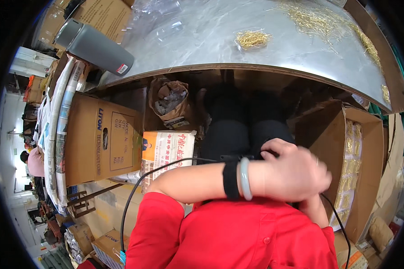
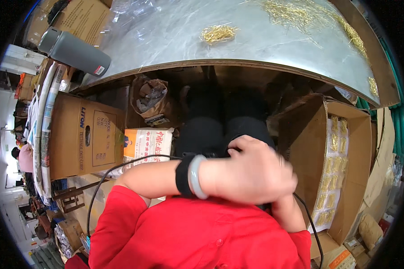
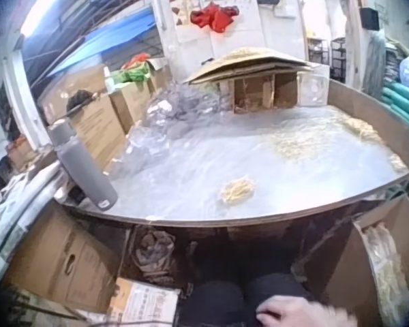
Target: Packing small gold-colored metal clips into plastic bags at a workstation.
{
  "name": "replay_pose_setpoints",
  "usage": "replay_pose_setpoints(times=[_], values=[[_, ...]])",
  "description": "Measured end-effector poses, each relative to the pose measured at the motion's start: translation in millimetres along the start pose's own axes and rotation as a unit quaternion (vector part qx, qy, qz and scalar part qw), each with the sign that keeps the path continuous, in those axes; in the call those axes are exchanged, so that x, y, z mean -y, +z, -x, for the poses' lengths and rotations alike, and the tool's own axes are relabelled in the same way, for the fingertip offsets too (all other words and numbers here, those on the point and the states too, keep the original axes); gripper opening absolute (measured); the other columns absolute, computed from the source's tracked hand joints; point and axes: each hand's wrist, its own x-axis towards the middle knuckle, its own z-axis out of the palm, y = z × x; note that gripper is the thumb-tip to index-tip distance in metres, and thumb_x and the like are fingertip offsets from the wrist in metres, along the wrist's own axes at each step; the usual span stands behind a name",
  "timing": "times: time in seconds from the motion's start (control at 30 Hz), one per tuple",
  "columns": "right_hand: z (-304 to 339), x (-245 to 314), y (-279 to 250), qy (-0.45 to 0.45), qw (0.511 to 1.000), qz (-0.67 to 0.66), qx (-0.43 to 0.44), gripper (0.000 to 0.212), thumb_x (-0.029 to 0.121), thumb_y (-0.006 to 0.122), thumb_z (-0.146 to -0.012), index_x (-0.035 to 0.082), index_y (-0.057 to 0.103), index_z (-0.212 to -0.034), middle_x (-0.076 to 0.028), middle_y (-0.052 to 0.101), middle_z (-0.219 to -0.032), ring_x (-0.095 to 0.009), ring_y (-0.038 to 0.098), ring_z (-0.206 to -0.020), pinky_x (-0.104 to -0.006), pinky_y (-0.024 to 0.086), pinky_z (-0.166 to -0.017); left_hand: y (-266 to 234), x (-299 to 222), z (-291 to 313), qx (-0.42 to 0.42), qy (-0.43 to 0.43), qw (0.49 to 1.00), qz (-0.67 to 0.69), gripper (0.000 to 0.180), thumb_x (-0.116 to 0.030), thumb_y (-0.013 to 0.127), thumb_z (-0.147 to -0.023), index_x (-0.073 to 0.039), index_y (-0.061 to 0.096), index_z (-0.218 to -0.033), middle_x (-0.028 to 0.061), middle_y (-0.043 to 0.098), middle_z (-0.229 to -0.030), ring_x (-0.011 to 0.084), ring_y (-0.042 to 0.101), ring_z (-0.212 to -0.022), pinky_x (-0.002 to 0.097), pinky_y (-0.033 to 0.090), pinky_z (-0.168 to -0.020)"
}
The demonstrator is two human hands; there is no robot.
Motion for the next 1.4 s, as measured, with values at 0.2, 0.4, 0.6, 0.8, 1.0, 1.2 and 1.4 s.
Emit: replay_pose_setpoints(times=[0.2, 0.4, 0.6, 0.8, 1.0, 1.2, 1.4], values=[[-4, 24, -3, -0.039, 0.985, -0.164, 0.041, 0.016, 0.007, 0.071, -0.089, 0.001, 0.071, -0.104, -0.010, 0.070, -0.095, -0.017, 0.068, -0.083, -0.0285, 0.053, -0.075, -60, 73, 0, -0.447, -0.337, 0.663, 0.496, 0.015, -0.023, 0.057, -0.101, -0.009, 0.060, -0.098, 0.0004, 0.059, -0.075, 0.0139, 0.056, -0.066, 0.0317, 0.046, -0.060], [-12, 31, 32, -0.005, 0.978, -0.209, 0.018, 0.021, 0.019, 0.071, -0.093, 0.001, 0.070, -0.105, -0.008, 0.071, -0.089, -0.014, 0.067, -0.078, -0.0272, 0.053, -0.070, -62, 94, 22, -0.531, -0.353, 0.488, 0.596, 0.012, -0.020, 0.059, -0.098, -0.009, 0.058, -0.094, 0.0004, 0.054, -0.074, 0.0152, 0.050, -0.066, 0.0305, 0.044, -0.062], [-14, 33, 44, 0.147, 0.915, -0.366, 0.085, 0.023, 0.024, 0.065, -0.099, 0.001, 0.066, -0.096, -0.003, 0.068, -0.082, -0.007, 0.063, -0.074, -0.0230, 0.051, -0.064, -50, 106, 37, -0.564, -0.369, 0.469, 0.570, 0.011, -0.019, 0.059, -0.098, -0.009, 0.058, -0.094, 0.0008, 0.055, -0.074, 0.0148, 0.051, -0.065, 0.0301, 0.044, -0.061], [-7, 23, 47, 0.118, 0.939, -0.303, 0.112, 0.023, 0.020, 0.070, -0.094, 0.000, 0.067, -0.104, -0.008, 0.071, -0.087, -0.011, 0.066, -0.076, -0.0283, 0.054, -0.070, -27, 89, 30, -0.471, -0.343, 0.767, 0.270, 0.007, -0.014, 0.057, -0.098, -0.008, 0.059, -0.094, 0.0025, 0.062, -0.077, 0.0125, 0.057, -0.062, 0.0275, 0.047, -0.056], [8, 15, 13, 0.099, 0.975, -0.200, 0.013, 0.009, 0.004, 0.071, -0.088, 0.000, 0.068, -0.095, -0.008, 0.070, -0.089, -0.011, 0.065, -0.082, -0.0260, 0.050, -0.071, 14, -1, 18, 0.032, 0.090, 0.979, -0.182, 0.008, -0.014, 0.064, -0.076, -0.011, 0.058, -0.072, 0.0056, 0.058, -0.072, 0.0190, 0.056, -0.062, 0.0318, 0.046, -0.056], [-4, 4, 0, 0.013, 0.975, -0.220, -0.007, 0.010, 0.007, 0.074, -0.088, 0.000, 0.069, -0.093, -0.005, 0.066, -0.086, -0.012, 0.062, -0.078, -0.0264, 0.049, -0.069, 45, -11, 32, -0.011, 0.193, 0.972, -0.131, 0.013, -0.019, 0.061, -0.076, -0.009, 0.057, -0.069, 0.0026, 0.052, -0.065, 0.0167, 0.055, -0.062, 0.0311, 0.042, -0.055], [-34, 27, -15, -0.115, 0.962, -0.203, 0.145, 0.017, 0.015, 0.074, -0.089, 0.002, 0.072, -0.100, -0.006, 0.066, -0.096, -0.017, 0.062, -0.080, -0.0293, 0.050, -0.071, 51, -16, 37, 0.048, 0.164, 0.980, -0.104, 0.016, -0.021, 0.060, -0.080, -0.008, 0.058, -0.071, 0.0034, 0.054, -0.064, 0.0177, 0.056, -0.059, 0.0314, 0.042, -0.053]])
